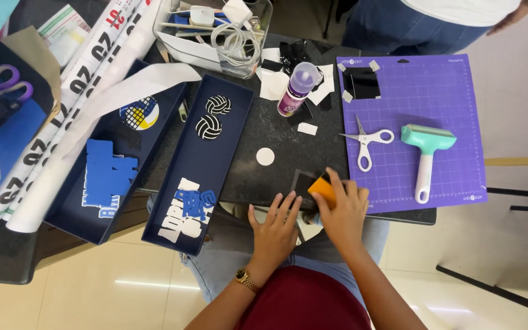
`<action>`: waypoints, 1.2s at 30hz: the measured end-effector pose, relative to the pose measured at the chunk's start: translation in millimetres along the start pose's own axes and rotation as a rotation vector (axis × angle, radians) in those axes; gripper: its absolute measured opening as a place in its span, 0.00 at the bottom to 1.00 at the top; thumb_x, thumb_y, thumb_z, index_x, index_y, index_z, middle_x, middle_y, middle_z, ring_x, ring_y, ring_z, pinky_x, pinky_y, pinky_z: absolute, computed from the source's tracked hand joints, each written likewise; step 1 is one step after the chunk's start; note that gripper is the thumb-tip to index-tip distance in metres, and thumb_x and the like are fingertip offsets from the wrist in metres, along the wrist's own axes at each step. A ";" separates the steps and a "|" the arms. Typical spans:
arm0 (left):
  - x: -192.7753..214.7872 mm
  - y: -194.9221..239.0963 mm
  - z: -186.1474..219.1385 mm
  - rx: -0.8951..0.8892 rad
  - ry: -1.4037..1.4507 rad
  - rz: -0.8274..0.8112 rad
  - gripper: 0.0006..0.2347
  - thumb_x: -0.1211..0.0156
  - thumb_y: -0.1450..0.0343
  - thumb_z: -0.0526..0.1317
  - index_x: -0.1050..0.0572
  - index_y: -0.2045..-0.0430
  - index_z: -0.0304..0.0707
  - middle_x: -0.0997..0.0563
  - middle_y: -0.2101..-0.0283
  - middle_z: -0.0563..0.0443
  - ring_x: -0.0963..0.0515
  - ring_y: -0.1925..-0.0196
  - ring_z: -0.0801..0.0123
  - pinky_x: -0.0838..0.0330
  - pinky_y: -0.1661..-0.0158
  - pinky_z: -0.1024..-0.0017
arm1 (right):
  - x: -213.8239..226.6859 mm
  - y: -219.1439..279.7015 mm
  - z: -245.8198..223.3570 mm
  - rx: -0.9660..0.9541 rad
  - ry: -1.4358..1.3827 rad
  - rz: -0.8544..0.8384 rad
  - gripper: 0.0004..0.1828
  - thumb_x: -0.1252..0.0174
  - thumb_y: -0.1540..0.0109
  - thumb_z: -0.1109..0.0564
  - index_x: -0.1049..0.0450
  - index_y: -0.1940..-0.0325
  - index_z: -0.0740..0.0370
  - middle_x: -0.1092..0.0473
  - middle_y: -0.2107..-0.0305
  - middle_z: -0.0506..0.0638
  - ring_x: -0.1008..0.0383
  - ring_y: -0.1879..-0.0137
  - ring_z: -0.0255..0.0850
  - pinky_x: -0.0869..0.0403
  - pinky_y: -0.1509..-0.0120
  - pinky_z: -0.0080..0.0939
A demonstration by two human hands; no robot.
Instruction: Peeling small volleyball-themed vinyl stickers from a sheet and applying them to circular white backings, using a squeegee and scissors for assistance.
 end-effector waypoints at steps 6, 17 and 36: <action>1.8 0.6 -3.8 0.001 0.017 0.020 0.30 0.46 0.36 0.35 0.31 0.34 0.55 0.29 0.33 0.54 0.33 0.29 0.66 0.62 0.35 0.33 | 6.5 -5.9 -5.5 0.032 -0.015 0.070 0.33 0.34 0.40 0.40 0.28 0.31 0.42 0.32 0.57 0.51 0.36 0.50 0.54 0.35 0.47 0.56; 1.8 9.2 -5.9 -0.007 0.040 -0.013 0.30 0.44 0.36 0.36 0.31 0.34 0.55 0.28 0.33 0.54 0.33 0.29 0.68 0.59 0.37 0.29 | -1.5 18.4 6.3 0.039 0.041 0.018 0.32 0.37 0.39 0.35 0.29 0.31 0.38 0.33 0.58 0.48 0.36 0.51 0.49 0.36 0.47 0.48; -3.9 13.9 -15.7 0.050 0.129 -0.150 0.22 0.42 0.36 0.37 0.29 0.44 0.50 0.28 0.35 0.60 0.33 0.28 0.71 0.49 0.43 0.25 | 0.3 -6.6 -50.6 0.225 0.053 0.033 0.26 0.44 0.35 0.41 0.30 0.32 0.37 0.31 0.57 0.42 0.36 0.57 0.48 0.35 0.57 0.48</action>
Point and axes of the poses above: each hand's wrist, its own y-axis away from the middle knuckle, its own x-axis out of the back of the hand, z = x × y, the point moved 5 cm from there along -y, towards the middle knuckle
